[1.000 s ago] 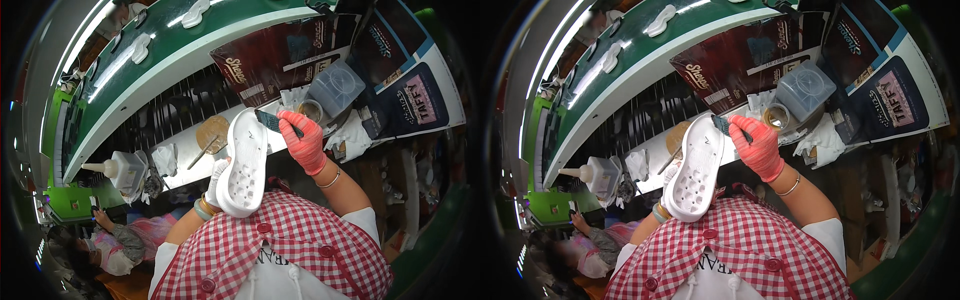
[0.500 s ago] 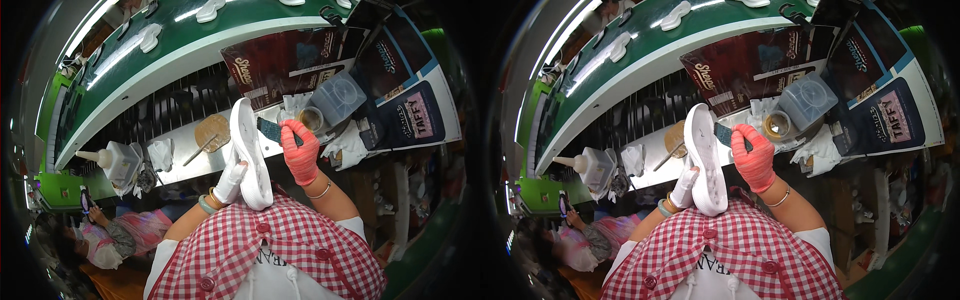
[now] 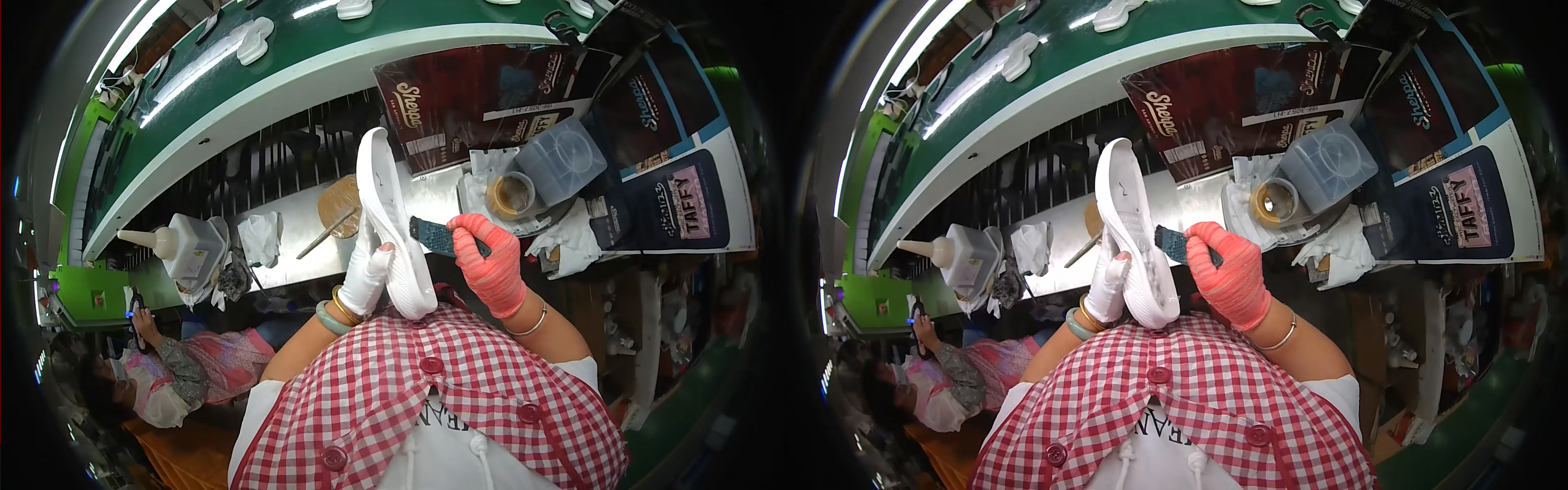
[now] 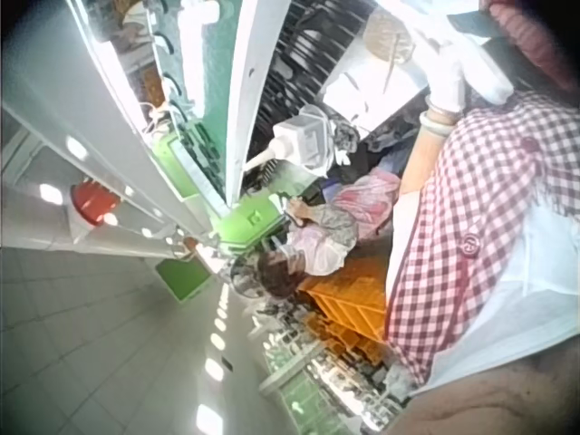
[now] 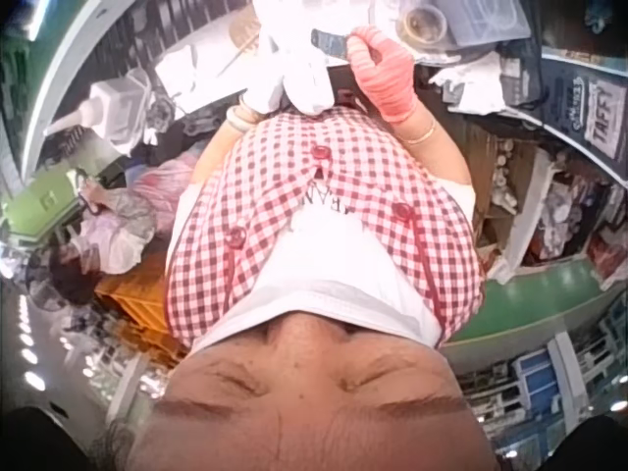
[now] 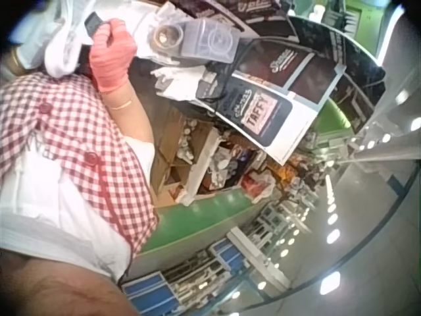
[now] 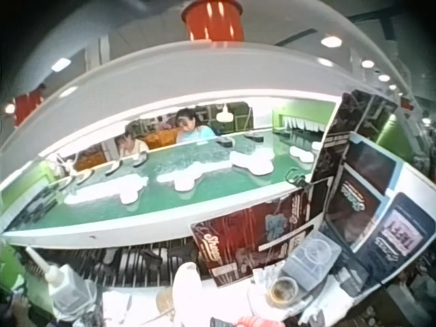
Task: The person scrubs the insole of white plastic slippers with a green brush, then places each cleaned slipper onto a green conveyor belt. The process is repeated for multiple slippers in a factory setting.
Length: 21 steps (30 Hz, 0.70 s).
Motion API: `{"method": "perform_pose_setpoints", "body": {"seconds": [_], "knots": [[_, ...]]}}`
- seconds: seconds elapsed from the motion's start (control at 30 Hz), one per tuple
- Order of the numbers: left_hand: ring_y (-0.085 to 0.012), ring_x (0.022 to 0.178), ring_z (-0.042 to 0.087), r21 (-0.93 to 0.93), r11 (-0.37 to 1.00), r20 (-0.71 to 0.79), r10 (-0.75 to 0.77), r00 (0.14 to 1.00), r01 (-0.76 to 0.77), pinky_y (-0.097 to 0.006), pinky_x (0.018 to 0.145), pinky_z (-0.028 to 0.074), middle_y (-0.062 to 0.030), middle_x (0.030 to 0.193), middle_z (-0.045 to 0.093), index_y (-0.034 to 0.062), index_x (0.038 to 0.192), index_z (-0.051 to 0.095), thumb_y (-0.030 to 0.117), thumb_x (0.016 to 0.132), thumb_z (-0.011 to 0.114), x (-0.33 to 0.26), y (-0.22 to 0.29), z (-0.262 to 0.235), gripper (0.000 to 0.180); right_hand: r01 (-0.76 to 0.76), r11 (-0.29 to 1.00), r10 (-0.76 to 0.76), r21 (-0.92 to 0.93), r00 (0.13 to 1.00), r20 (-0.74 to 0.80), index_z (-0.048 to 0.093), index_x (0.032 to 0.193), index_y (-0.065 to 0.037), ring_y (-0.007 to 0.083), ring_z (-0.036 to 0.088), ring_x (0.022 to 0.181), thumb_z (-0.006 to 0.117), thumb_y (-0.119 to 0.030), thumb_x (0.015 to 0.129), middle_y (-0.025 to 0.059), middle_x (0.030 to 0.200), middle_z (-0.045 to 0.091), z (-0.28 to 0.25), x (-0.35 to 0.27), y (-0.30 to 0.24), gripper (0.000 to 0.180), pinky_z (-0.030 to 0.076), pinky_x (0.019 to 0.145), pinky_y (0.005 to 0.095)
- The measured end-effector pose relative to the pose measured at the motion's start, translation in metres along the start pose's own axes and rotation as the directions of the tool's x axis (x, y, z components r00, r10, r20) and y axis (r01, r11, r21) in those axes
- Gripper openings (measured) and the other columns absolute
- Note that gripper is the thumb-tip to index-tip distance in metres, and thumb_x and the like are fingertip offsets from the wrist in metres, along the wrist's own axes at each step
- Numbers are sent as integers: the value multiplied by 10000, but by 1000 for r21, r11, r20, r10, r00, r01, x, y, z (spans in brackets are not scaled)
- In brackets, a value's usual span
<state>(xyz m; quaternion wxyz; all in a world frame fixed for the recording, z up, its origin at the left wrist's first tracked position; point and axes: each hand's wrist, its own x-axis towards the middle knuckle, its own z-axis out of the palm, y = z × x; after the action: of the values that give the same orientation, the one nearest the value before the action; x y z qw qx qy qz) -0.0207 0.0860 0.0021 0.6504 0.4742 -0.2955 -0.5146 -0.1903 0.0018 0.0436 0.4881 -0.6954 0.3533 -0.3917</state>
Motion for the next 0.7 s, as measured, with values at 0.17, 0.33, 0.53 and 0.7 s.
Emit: {"method": "perform_pose_setpoints", "body": {"seconds": [0.17, 0.33, 0.53, 0.7], "knots": [[-192, 1028, 539, -81, 997, -6, -2, 1000, 1, -334, 870, 469, -83, 1170, 490, 112, 1369, 268, 332, 792, 622, 8, 9, -4, 713, 45, 998, -48, 49, 997, 53, 625, 906, 7, 199, 594, 566, 559, -63, 838, 139, 686, 609, -1, -2, -14, 118, 465, 536, 284], [-164, 1111, 477, -215, 976, 54, -1, 999, 13, -307, 939, 412, -50, 1240, 446, 116, 1405, 242, 325, 829, 592, 12, 22, -26, 706, 52, 998, -53, -36, 999, -14, 620, 889, 17, 157, 592, 581, 547, -39, 839, 104, 693, 609, -12, -6, -23, 105, 479, 558, 267], [-192, 1085, 527, -410, 901, 166, -79, 983, 141, -343, 939, 439, -68, 1229, 501, 120, 1363, 333, 405, 825, 604, -3, 87, -40, 666, 0, 952, 119, 307, 922, -369, 611, 988, -53, 60, 537, 638, 518, -159, 889, 6, 922, 601, -10, 1, -21, 172, 423, 501, 165], [-167, 1091, 533, -539, 838, 308, 100, 946, 87, -318, 937, 444, -44, 1217, 529, 82, 1353, 353, 426, 815, 632, -10, 122, -78, 698, 100, 956, 70, 276, 835, -546, 601, 990, -52, 101, 548, 699, 507, -190, 890, 18, 956, 595, 7, 8, -18, 195, 427, 496, 175]]}}
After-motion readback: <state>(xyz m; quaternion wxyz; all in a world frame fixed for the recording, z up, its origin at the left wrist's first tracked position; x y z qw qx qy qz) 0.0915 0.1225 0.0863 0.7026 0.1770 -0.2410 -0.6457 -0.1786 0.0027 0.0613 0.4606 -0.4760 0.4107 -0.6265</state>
